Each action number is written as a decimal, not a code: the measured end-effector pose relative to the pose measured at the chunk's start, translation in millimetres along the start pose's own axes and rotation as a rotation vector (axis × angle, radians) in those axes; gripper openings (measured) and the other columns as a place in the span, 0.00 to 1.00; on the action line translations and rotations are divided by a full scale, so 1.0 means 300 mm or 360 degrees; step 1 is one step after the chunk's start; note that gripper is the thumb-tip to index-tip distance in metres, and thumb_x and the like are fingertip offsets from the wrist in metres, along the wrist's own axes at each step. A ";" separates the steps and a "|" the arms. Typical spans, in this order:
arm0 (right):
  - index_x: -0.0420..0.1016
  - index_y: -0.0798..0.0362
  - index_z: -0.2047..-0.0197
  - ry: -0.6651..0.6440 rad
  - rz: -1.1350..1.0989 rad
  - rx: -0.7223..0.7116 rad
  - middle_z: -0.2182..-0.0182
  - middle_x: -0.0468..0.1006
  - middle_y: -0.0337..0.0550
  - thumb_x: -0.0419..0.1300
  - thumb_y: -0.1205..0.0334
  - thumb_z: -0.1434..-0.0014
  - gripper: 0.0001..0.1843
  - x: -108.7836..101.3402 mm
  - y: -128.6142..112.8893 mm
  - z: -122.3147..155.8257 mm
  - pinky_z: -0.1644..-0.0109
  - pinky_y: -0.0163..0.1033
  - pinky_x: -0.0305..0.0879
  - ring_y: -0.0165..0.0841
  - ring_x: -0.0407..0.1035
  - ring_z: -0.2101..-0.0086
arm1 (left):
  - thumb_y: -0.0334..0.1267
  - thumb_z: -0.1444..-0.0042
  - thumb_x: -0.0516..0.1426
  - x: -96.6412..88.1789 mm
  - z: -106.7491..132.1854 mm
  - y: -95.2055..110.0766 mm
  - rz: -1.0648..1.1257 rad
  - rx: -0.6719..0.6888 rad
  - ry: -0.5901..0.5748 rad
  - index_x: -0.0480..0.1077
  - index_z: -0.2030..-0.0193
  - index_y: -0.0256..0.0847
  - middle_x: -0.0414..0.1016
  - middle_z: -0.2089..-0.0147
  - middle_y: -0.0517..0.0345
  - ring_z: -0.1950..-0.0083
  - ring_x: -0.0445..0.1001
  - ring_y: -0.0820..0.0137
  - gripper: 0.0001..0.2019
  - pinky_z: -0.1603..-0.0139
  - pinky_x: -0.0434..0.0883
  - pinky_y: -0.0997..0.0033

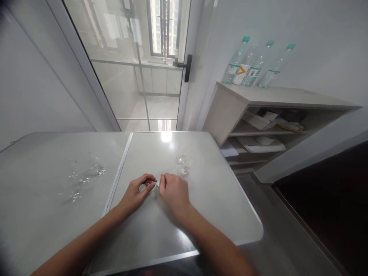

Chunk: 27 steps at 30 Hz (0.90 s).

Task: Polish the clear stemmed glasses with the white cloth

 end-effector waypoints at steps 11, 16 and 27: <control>0.71 0.50 0.54 -0.0344 -0.1899 0.0257 0.69 0.69 0.34 0.61 0.41 0.37 0.21 0.100 0.030 -0.046 0.69 0.34 0.59 0.30 0.62 0.72 | 0.51 0.34 0.57 -0.001 0.002 0.012 0.0469 -0.0208 0.0058 0.76 0.57 0.41 0.78 0.63 0.57 0.63 0.77 0.68 0.15 0.61 0.75 0.71; 0.77 0.53 0.56 -0.0325 -0.1681 0.0040 0.62 0.78 0.40 0.66 0.58 0.46 0.14 0.127 0.045 -0.055 0.55 0.38 0.65 0.37 0.70 0.59 | 0.49 0.34 0.58 -0.063 0.002 0.014 0.0365 -0.0239 0.0393 0.74 0.57 0.41 0.74 0.67 0.60 0.69 0.71 0.70 0.13 0.68 0.70 0.74; 0.77 0.55 0.55 -0.0728 -0.2269 0.0490 0.64 0.80 0.45 0.66 0.56 0.48 0.17 0.169 0.021 -0.037 0.63 0.36 0.64 0.36 0.72 0.66 | 0.33 0.38 0.54 -0.086 -0.006 -0.004 -0.0276 -0.0113 0.0331 0.76 0.57 0.42 0.78 0.66 0.60 0.67 0.74 0.68 0.09 0.65 0.69 0.70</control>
Point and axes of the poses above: each hand's wrist, its own z-axis away from the middle knuckle, its own x-axis out of the palm, y = z × x, the point moved 3 cm from there along -z, towards the middle knuckle
